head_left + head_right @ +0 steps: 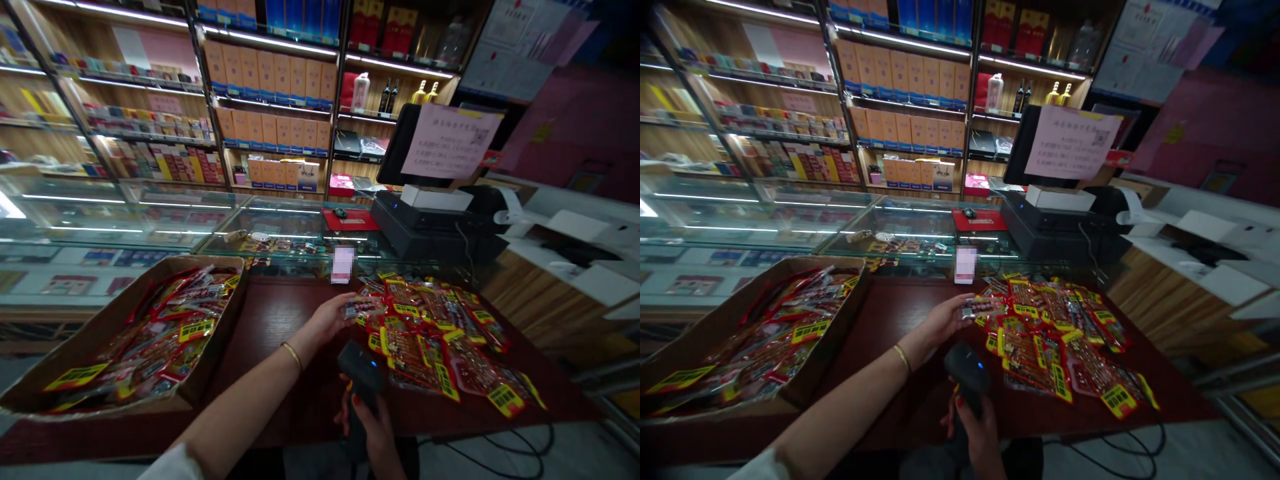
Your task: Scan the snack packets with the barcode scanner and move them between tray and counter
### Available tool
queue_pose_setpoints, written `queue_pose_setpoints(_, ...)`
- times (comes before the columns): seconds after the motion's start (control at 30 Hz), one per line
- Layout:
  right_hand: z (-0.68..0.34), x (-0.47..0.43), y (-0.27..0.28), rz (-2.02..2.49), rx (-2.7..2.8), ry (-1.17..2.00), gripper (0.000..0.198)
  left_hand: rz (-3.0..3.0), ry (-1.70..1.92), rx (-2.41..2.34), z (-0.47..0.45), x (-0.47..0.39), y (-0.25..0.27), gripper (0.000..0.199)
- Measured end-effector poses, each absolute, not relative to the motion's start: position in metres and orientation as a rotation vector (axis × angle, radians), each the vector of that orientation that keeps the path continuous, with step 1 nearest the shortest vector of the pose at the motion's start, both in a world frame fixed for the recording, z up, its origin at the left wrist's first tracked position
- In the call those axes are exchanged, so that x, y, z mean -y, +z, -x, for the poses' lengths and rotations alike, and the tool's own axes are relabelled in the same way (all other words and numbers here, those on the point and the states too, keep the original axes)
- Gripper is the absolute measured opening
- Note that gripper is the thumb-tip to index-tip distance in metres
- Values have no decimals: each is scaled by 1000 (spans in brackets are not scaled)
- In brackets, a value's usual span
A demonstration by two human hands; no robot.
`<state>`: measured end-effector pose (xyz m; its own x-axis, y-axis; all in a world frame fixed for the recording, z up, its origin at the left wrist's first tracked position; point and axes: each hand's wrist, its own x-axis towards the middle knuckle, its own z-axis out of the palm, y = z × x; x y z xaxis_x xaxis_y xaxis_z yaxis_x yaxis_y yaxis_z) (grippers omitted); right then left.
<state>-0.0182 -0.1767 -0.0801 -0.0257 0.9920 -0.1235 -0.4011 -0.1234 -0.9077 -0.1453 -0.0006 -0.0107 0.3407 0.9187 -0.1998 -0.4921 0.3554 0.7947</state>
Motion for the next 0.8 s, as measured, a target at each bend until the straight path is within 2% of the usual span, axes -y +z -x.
queue_pose_setpoints(0.17,19,180,-87,993,755,1417,51,-938,762,-737,66,-29,7,29)
queue_pose_setpoints(0.3,16,179,-86,960,766,1430,51,-1082,709,-858,72,-22,13,24)
queue_pose_setpoints(0.47,5,185,-91,985,797,1487,45,-1426,1025,-1143,193,43,46,31)
queue_pose_setpoints(0.6,-2,183,-97,1083,744,1587,45,-1791,1118,-1642,321,110,93,35)
queue_pose_setpoints(0.67,-1,182,-94,1083,750,1635,45,-1762,970,-2022,379,134,107,35)
queue_pose_setpoints(0.73,1,182,-89,1078,760,1639,45,-1744,577,-2324,424,147,108,34)
queue_pose_setpoints(0.8,3,182,-85,1096,766,1616,46,-1736,202,-2417,452,150,99,30)
